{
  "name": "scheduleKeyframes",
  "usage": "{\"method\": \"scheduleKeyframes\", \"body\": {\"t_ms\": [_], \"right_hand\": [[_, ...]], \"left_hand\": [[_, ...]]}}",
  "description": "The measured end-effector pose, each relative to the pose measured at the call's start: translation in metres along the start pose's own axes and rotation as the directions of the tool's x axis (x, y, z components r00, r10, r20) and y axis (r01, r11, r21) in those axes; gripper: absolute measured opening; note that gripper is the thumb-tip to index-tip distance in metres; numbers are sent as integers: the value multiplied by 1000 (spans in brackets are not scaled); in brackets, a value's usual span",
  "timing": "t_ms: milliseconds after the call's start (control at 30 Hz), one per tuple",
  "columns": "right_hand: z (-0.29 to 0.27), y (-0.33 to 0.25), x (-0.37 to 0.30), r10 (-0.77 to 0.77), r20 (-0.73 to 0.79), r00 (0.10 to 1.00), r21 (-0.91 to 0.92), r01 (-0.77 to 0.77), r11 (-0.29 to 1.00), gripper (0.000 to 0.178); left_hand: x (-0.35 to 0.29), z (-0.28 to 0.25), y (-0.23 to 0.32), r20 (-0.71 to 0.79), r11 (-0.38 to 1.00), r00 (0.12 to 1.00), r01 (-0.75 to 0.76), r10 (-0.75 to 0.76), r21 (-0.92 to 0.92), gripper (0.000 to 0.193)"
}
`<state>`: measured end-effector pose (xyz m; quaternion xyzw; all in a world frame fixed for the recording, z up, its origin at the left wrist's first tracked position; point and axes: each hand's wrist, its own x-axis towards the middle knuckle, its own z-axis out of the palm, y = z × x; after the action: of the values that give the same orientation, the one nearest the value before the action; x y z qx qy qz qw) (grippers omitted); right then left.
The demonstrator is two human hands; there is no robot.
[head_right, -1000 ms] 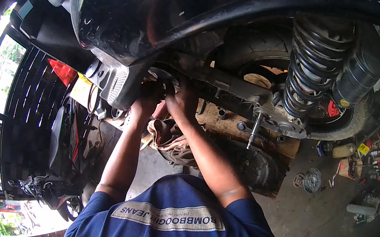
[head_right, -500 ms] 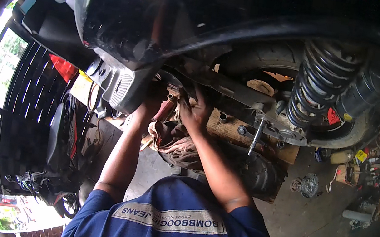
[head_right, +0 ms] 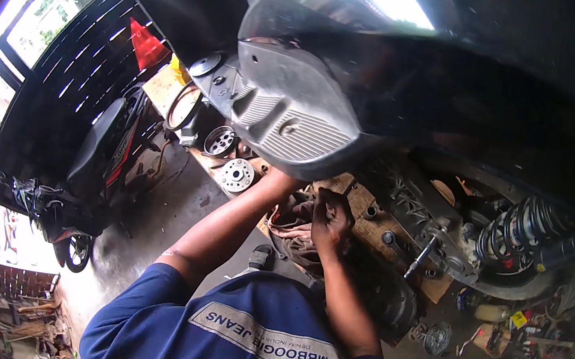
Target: The person works on the rear wheel and suspension assembly of a motorcycle in a workshop. They use a screwdriver to loosen and remove bolts from the rear shock absorber and swingarm area. The person also handles a metal gear and a rubber belt, placing them on the workbench and then manipulating them near the engine area.
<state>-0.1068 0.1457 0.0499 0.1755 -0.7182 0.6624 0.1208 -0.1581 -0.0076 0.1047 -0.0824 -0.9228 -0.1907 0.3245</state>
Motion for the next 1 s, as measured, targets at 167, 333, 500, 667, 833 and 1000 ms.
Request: {"method": "scheduleKeyframes", "body": {"t_ms": [167,333,500,667,833,1000], "right_hand": [[-9,-10,-19,38,98,994,-61,-33,998,15],[-17,-17,-36,87,65,994,-175,-75,982,15],[-32,-20,-57,145,20,989,-201,-138,970,16],[-51,-21,-85,203,-100,974,-213,-220,952,16],[-50,-27,-99,208,-183,961,-274,-253,928,18],[-11,-29,-98,147,-213,966,-322,-211,923,18]], "left_hand": [[4,7,-10,12,999,1000,6,-6,-33,45],[3,13,-18,18,997,1000,7,-6,-73,41],[-16,-3,-22,-33,985,999,27,-34,-173,38],[-69,-67,-40,84,791,942,320,-326,-521,23],[-87,-129,-109,58,768,892,418,-449,-486,18],[-57,-153,-178,-149,813,838,444,-526,-376,26]]}}
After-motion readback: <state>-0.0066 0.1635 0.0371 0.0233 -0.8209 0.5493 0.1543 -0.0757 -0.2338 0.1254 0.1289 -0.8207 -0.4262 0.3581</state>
